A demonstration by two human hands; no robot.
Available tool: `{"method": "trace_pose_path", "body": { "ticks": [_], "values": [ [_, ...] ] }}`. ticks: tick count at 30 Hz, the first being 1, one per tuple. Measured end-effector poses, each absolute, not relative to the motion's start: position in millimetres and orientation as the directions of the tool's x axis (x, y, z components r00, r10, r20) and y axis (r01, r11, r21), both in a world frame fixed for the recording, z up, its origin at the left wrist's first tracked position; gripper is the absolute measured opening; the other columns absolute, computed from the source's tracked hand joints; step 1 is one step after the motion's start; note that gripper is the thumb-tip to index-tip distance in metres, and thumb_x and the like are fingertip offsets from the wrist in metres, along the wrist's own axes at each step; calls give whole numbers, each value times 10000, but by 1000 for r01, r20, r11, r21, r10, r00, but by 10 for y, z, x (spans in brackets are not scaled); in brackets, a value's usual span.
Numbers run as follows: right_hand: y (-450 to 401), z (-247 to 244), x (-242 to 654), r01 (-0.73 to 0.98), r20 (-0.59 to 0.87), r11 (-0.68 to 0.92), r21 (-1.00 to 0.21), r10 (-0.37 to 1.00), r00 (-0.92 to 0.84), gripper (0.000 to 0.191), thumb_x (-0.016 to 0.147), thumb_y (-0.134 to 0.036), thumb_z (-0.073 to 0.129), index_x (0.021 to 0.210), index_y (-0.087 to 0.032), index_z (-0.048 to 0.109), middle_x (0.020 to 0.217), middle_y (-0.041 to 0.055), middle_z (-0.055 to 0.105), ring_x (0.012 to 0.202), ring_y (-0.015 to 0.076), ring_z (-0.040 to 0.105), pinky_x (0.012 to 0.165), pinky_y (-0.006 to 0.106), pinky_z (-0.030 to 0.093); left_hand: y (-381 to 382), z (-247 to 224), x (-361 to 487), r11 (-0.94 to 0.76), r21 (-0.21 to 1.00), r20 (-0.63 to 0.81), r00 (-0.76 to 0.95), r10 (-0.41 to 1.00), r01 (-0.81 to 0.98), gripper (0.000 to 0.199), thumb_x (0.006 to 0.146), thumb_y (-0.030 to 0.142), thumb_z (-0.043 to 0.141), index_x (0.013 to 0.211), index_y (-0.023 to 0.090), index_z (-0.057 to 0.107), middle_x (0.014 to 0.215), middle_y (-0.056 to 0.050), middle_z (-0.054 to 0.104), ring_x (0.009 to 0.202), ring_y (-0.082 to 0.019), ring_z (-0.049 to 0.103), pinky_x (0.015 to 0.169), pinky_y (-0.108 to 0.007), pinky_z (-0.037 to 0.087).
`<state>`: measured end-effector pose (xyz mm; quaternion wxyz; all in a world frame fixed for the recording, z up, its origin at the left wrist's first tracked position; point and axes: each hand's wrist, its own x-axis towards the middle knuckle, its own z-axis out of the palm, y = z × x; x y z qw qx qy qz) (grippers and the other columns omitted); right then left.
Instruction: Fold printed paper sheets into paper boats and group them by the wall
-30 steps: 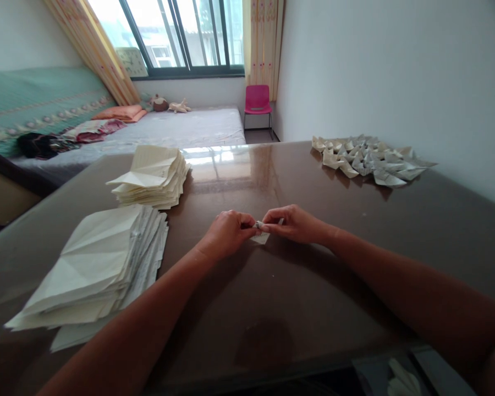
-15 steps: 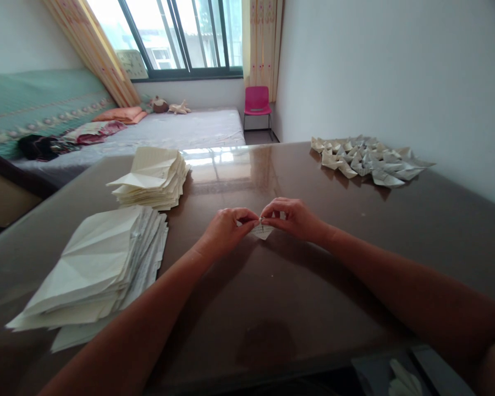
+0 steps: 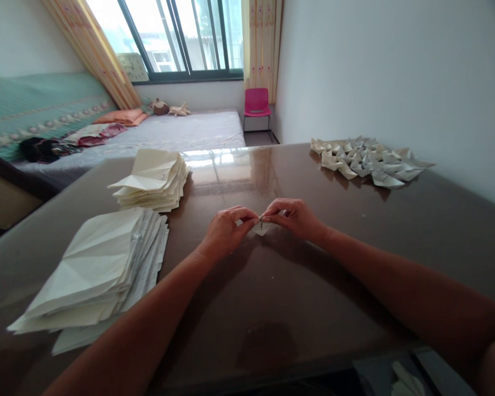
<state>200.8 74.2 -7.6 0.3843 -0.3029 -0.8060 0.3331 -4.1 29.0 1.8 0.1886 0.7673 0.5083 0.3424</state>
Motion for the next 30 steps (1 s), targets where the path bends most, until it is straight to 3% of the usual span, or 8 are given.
{"method": "trace_pose_path", "body": {
  "ticks": [12,21,26,30],
  "values": [
    [735,-68,2004,224,386,540,-811,783,-488,273,771,-439,678,758,-168,704,742,26,695,692,143,586,604,239,434,272,82,-3,-382,682,327,207,922,624,210,823,347,577,789,186,707,763,-11,686,723,-144,605,628,-222,436],
    [775,-68,2016,219,381,506,-834,816,-435,247,776,-407,676,755,-161,696,723,11,685,653,118,558,590,225,409,306,76,-46,-326,760,316,119,941,562,207,799,353,611,737,169,682,730,-11,680,710,-142,599,673,-237,461],
    [853,-91,2051,240,386,503,-830,829,-404,223,806,-378,637,805,-158,672,665,-2,635,603,103,530,573,221,410,392,8,-144,-229,847,260,2,966,479,257,784,421,620,812,170,663,741,-15,664,659,-131,578,529,-207,463],
    [903,-150,2082,236,361,474,-848,844,-397,209,821,-376,615,862,-172,637,727,16,666,631,120,576,596,239,456,444,-46,-180,-197,887,234,-38,972,417,285,762,446,627,811,166,607,746,-18,631,690,-136,580,488,-192,482]
  ]
}}
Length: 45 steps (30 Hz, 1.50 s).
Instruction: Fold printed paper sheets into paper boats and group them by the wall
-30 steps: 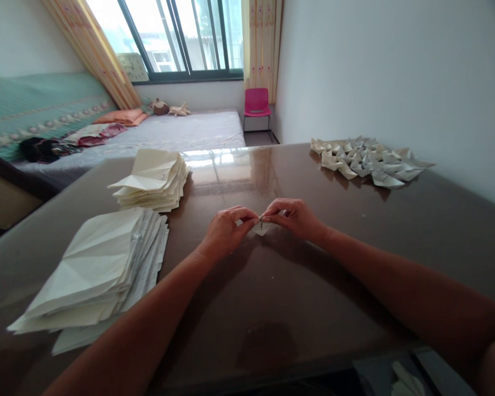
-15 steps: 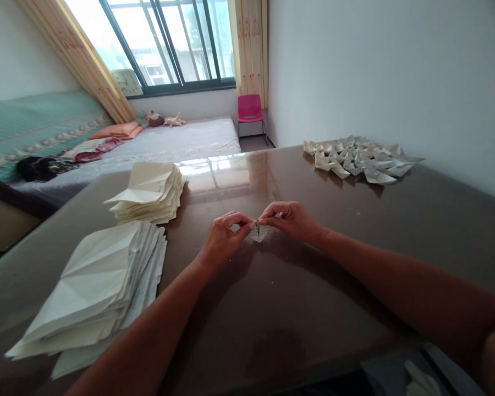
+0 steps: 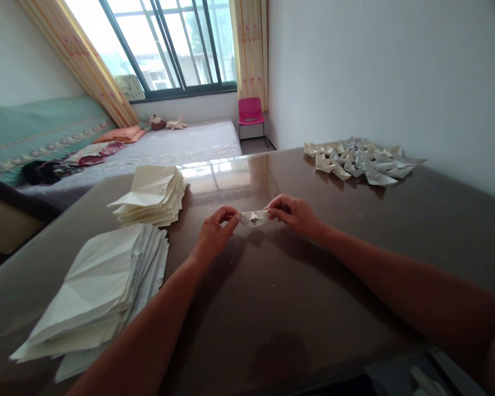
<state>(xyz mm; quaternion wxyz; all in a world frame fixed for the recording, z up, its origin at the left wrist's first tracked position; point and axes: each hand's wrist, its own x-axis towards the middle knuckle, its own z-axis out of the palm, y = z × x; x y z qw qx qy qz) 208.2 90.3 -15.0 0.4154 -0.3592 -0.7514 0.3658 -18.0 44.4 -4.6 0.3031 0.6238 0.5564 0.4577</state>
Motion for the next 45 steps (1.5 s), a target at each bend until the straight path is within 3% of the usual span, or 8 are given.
{"method": "trace_pose_path", "body": {
  "ticks": [8,14,20,25,30,36,40,45],
  "values": [
    [1073,-288,2158,169,340,433,-885,851,-401,202,842,-385,591,865,-190,545,950,67,699,749,148,652,671,276,513,538,-181,-250,-152,944,165,-21,986,293,281,743,431,634,818,177,538,772,-6,642,783,-156,643,586,-249,558],
    [1080,-289,2176,271,343,485,-832,832,-436,135,856,-322,555,869,-188,546,987,68,687,802,158,642,708,294,507,527,-187,-218,-213,936,227,-18,974,281,215,785,369,595,811,186,486,983,-37,689,804,-139,670,678,-274,564],
    [832,-121,2109,348,517,775,-528,618,-593,418,751,-193,609,1159,-224,525,1275,88,573,1149,225,529,952,405,432,415,-168,-113,-297,767,351,16,936,569,83,823,290,535,814,212,510,1032,-19,716,793,-134,683,683,-238,543],
    [730,-92,2074,461,495,836,-299,549,-674,446,737,-383,712,1137,-241,576,1399,95,484,1259,289,426,1017,475,346,329,-133,-28,-333,693,380,68,923,639,48,839,266,521,841,221,537,1017,-5,718,785,-131,677,700,-239,542],
    [835,-180,2100,431,501,781,-452,622,-602,135,801,-316,666,899,-224,678,1341,74,548,1136,238,543,985,413,399,291,-116,4,-372,705,389,109,915,604,42,851,254,510,845,216,527,1039,-2,712,781,-115,667,712,-223,535],
    [932,-209,2139,393,295,559,-730,777,-556,224,746,-384,714,839,-180,713,861,24,723,762,168,631,725,276,472,344,-163,-44,-371,764,359,130,924,527,83,851,279,526,847,209,482,1081,-30,699,784,-121,666,749,-251,532],
    [954,-183,2153,427,304,550,-718,799,-518,227,744,-381,715,823,-168,713,791,20,710,697,149,614,670,255,464,413,-226,-88,-335,857,308,131,942,391,126,857,298,525,866,209,437,1102,-56,682,867,-147,671,747,-274,542],
    [906,-167,2139,312,513,814,-489,558,-652,132,837,-280,626,928,-208,687,1023,62,678,969,190,608,897,323,459,395,-257,-74,-392,857,300,295,907,333,467,740,292,693,1124,220,437,1180,-76,631,996,-192,643,790,-297,539]
  ]
}}
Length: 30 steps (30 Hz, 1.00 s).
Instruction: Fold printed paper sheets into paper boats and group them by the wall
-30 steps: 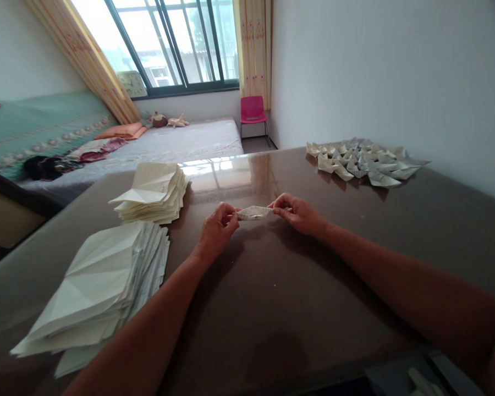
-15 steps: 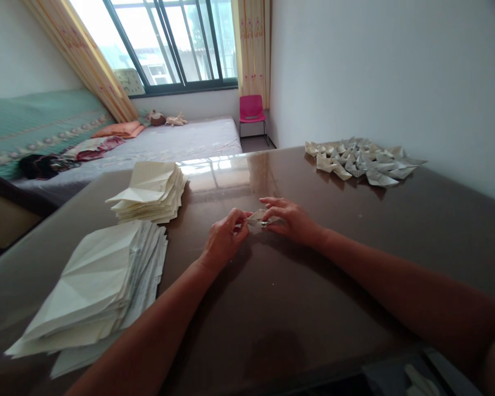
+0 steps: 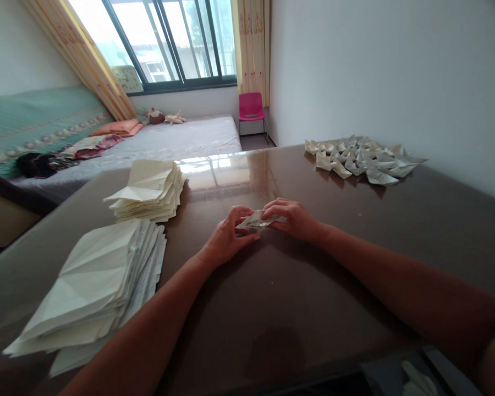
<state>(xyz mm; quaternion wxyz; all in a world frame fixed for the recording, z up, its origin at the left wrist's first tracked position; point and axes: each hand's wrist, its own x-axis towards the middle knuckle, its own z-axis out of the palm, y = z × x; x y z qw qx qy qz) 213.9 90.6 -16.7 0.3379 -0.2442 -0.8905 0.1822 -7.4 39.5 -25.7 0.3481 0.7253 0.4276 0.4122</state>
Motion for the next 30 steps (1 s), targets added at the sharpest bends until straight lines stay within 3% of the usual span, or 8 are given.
{"method": "trace_pose_path", "body": {
  "ticks": [4,8,10,13,18,24,28,30],
  "values": [
    [836,-147,2132,301,494,874,-382,469,-732,269,840,-276,620,1106,-234,620,1148,72,627,1073,205,570,943,343,452,343,-218,-69,-515,704,371,366,853,489,371,824,238,589,1185,219,504,1067,-37,669,923,-167,642,855,-288,492],
    [782,-96,2131,324,457,865,-383,482,-747,444,782,-356,678,1191,-222,571,1225,84,593,1136,222,546,980,359,437,347,-194,-97,-582,614,416,408,813,533,375,814,158,541,1182,231,533,1185,-46,632,1060,-190,595,939,-298,447],
    [779,-80,2126,329,433,853,-405,496,-753,375,807,-348,645,1157,-222,600,1224,77,605,1137,215,547,981,362,434,362,-201,-107,-571,613,394,415,820,546,356,806,149,536,1153,227,539,1195,-53,627,1063,-193,592,930,-298,449],
    [808,-77,2122,376,417,832,-407,536,-734,206,870,-276,553,1033,-231,671,1220,54,626,1104,200,558,977,373,422,369,-216,-99,-508,629,337,383,860,588,276,811,176,534,1084,216,541,1075,-39,661,903,-170,627,818,-272,481],
    [809,-32,2149,509,344,805,-304,591,-729,195,792,-283,642,972,-270,716,1244,22,619,1121,240,515,946,417,399,338,-217,-27,-462,599,294,357,887,654,253,796,203,562,1047,226,552,922,2,674,774,-156,613,751,-261,468],
    [754,77,2142,569,175,790,-229,608,-774,239,749,-266,666,982,-291,711,1301,12,580,1172,260,465,885,403,390,361,-246,-26,-443,552,262,358,896,706,316,753,193,603,1063,234,558,960,-19,661,908,-203,603,830,-322,472],
    [760,109,2059,613,151,771,-172,635,-757,138,813,-308,617,872,-277,738,1228,18,632,1146,249,473,881,385,364,373,-237,-72,-490,565,256,424,869,663,426,722,337,700,1110,233,558,1185,-50,620,1096,-233,565,953,-368,446],
    [745,126,2011,617,143,777,-125,630,-763,147,828,-307,603,844,-258,741,1215,30,640,1143,246,471,882,377,349,362,-221,-54,-499,573,284,414,865,650,382,744,396,686,1075,234,588,1258,-55,589,1154,-232,542,1000,-377,423]
  ]
}}
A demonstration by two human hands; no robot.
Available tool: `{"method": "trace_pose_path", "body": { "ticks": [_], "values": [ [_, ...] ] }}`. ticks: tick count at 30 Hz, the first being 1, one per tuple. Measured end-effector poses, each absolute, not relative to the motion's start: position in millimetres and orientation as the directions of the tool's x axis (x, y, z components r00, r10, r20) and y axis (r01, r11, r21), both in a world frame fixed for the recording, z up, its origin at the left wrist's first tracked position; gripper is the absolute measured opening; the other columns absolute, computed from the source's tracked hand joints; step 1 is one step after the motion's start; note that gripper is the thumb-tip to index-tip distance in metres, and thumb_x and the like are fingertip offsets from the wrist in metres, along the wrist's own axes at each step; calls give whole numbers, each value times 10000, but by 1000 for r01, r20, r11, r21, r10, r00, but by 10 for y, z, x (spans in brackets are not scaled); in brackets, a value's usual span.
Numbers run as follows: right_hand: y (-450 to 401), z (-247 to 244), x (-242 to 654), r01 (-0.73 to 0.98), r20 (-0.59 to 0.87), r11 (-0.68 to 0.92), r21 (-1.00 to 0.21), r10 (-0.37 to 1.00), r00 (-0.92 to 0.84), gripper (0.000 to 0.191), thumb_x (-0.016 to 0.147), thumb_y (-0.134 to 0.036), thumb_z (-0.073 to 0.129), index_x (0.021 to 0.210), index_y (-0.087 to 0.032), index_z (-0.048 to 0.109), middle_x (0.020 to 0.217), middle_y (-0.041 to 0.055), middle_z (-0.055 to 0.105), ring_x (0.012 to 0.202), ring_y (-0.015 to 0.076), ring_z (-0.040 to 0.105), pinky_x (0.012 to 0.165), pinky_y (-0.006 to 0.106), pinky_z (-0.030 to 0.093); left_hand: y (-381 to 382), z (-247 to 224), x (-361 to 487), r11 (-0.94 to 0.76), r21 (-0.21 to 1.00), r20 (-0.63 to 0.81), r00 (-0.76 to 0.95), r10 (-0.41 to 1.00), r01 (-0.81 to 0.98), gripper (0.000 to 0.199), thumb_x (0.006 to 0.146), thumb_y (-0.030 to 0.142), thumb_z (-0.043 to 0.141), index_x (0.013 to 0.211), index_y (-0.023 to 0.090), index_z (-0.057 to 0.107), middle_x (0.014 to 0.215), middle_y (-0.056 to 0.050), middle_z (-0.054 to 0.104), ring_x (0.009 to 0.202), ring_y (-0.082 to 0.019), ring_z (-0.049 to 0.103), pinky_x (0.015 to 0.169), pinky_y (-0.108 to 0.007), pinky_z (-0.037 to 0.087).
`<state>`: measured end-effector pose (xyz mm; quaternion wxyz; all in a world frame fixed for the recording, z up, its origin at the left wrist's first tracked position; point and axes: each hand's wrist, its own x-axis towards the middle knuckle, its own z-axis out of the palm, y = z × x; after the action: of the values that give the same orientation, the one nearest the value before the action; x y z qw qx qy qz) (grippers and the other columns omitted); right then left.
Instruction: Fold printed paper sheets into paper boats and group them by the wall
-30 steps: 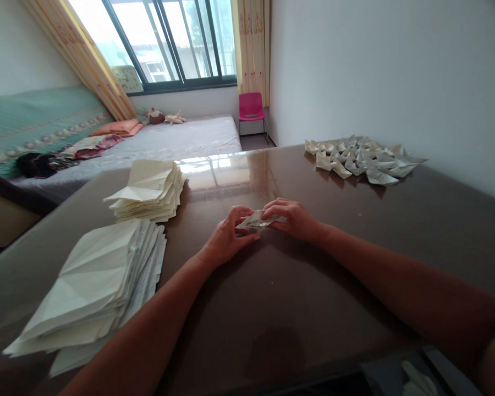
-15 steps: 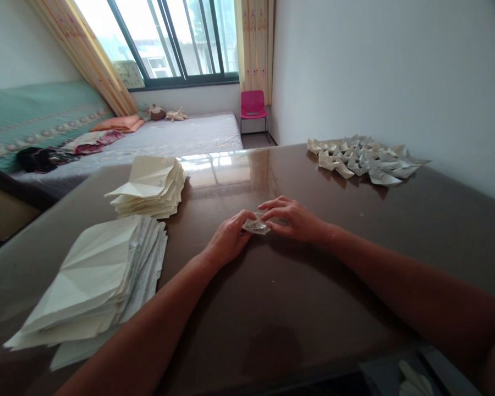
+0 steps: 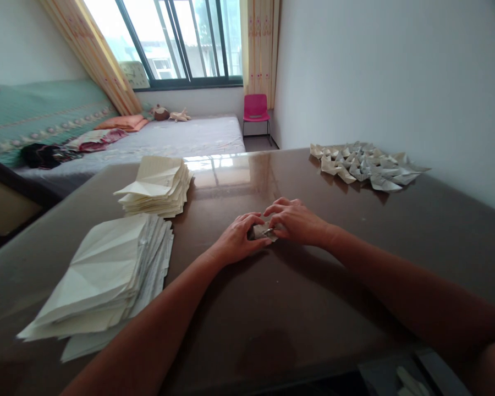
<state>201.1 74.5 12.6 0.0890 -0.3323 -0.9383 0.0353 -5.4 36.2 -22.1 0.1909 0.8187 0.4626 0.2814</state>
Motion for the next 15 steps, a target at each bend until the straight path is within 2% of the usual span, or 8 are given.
{"method": "trace_pose_path", "body": {
  "ticks": [3,5,10,15],
  "values": [
    [701,167,1948,631,122,773,-60,633,-764,174,853,-318,576,837,-239,730,1200,35,647,1123,236,479,854,364,339,332,-209,30,-459,566,318,332,888,685,163,821,334,590,927,221,641,1197,-52,624,1125,-214,566,1007,-369,423],
    [674,210,1909,651,78,759,-13,649,-756,143,837,-300,592,861,-234,716,1177,39,655,1095,234,491,823,356,336,311,-215,97,-420,553,314,286,905,720,103,811,284,581,828,209,649,1148,-55,645,1089,-217,584,994,-366,435],
    [637,320,1812,698,-44,709,98,704,-709,134,844,-201,566,889,-206,692,1083,77,677,1061,232,500,780,346,327,270,-252,182,-419,514,330,278,902,748,84,800,251,567,777,206,635,1082,-49,661,1028,-214,599,949,-353,465],
    [607,268,1742,695,-37,710,111,702,-711,181,884,-183,508,913,-192,686,1034,95,678,1074,237,503,793,362,346,263,-273,184,-440,499,365,279,888,746,76,804,242,560,811,203,626,1040,-54,661,1006,-209,595,939,-347,464]
  ]
}}
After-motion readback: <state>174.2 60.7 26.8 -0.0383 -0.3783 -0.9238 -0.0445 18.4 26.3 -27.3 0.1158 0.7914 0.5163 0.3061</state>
